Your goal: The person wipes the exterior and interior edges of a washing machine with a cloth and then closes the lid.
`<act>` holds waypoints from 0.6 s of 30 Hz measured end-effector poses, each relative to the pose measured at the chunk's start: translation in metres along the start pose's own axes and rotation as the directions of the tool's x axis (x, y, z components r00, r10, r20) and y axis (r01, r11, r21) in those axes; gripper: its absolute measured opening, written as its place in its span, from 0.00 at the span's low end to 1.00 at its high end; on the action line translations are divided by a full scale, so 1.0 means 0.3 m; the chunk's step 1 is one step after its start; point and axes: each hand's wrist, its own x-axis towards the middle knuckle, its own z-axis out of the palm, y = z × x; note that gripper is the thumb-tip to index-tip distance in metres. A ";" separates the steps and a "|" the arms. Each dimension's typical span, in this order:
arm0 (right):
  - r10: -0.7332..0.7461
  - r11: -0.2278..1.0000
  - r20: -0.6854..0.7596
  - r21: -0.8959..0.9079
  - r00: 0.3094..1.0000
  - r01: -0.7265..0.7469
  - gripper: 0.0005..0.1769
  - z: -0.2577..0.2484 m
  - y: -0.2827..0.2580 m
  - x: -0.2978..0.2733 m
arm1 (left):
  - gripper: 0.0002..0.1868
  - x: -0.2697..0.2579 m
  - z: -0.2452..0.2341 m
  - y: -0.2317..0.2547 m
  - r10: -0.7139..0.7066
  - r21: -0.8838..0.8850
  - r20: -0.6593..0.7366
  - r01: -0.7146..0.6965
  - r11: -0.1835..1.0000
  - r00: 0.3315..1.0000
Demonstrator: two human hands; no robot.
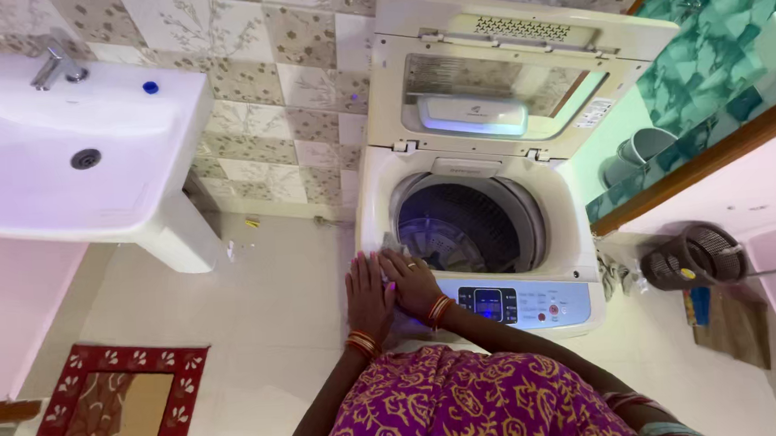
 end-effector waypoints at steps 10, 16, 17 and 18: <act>-0.037 0.988 -0.163 -0.154 0.986 0.012 0.40 -0.065 0.144 -0.377 | 0.39 -0.123 0.133 0.288 0.187 0.078 0.049 -0.191 0.978 0.981; 0.098 0.985 -0.255 -0.113 0.962 -0.131 0.40 -0.149 0.289 -0.657 | 0.41 -0.139 0.281 0.526 0.330 0.033 0.161 -0.339 0.940 0.930; 0.112 0.982 -0.309 -0.114 0.944 -0.153 0.39 -0.163 0.312 -0.702 | 0.41 -0.141 0.309 0.565 0.375 0.029 0.161 -0.384 0.923 0.913; 0.124 0.978 -0.362 -0.113 0.924 -0.176 0.38 -0.174 0.333 -0.746 | 0.40 -0.146 0.335 0.602 0.419 0.024 0.161 -0.428 0.903 0.893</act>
